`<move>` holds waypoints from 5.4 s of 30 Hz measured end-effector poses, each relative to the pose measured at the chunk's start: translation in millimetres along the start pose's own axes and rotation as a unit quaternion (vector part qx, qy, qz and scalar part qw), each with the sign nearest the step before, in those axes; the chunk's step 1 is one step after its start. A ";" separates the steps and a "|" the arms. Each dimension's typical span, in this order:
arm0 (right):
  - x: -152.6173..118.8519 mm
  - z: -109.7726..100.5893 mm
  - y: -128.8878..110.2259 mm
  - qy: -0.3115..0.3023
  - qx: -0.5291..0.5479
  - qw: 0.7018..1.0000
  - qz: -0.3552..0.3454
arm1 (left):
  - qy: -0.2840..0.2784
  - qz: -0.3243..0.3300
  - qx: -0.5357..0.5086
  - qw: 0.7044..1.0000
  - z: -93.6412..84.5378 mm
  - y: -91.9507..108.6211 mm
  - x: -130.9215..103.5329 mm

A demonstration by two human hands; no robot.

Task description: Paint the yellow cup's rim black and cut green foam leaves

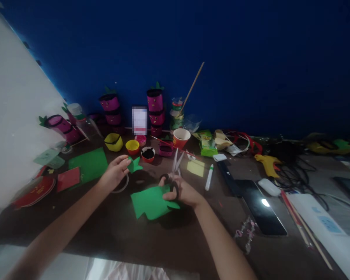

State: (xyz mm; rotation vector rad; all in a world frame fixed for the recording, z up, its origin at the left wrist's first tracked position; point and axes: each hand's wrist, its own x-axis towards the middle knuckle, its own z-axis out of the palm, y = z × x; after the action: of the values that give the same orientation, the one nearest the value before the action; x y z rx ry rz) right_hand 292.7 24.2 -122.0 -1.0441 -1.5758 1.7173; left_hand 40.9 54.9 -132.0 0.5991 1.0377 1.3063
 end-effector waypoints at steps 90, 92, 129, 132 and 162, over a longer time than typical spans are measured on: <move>18.7 53.3 27.7 0.005 -0.023 0.999 0.045 | -0.078 -0.011 0.076 0.994 0.3 -38.7 -22.6; 18.6 53.9 27.2 0.010 -0.016 0.998 0.054 | -0.089 -0.021 0.089 0.992 1.4 -37.3 -24.5; 20.3 51.8 34.9 0.009 -0.013 0.997 0.072 | -0.118 -0.046 0.126 0.984 -4.0 -34.7 -20.2; 19.6 50.9 33.8 0.007 -0.022 0.997 0.073 | -0.121 -0.040 0.127 0.984 -5.1 -34.9 -19.6; 10.3 20.7 16.8 0.180 -0.489 0.853 0.032 | -0.160 0.006 0.231 0.960 -13.6 -12.0 -5.2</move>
State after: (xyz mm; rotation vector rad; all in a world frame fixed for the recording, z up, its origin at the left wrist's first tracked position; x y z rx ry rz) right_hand 271.3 19.5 -140.4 -1.7624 -2.1744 0.5749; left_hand 35.2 44.8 -146.9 1.1317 1.0692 0.9323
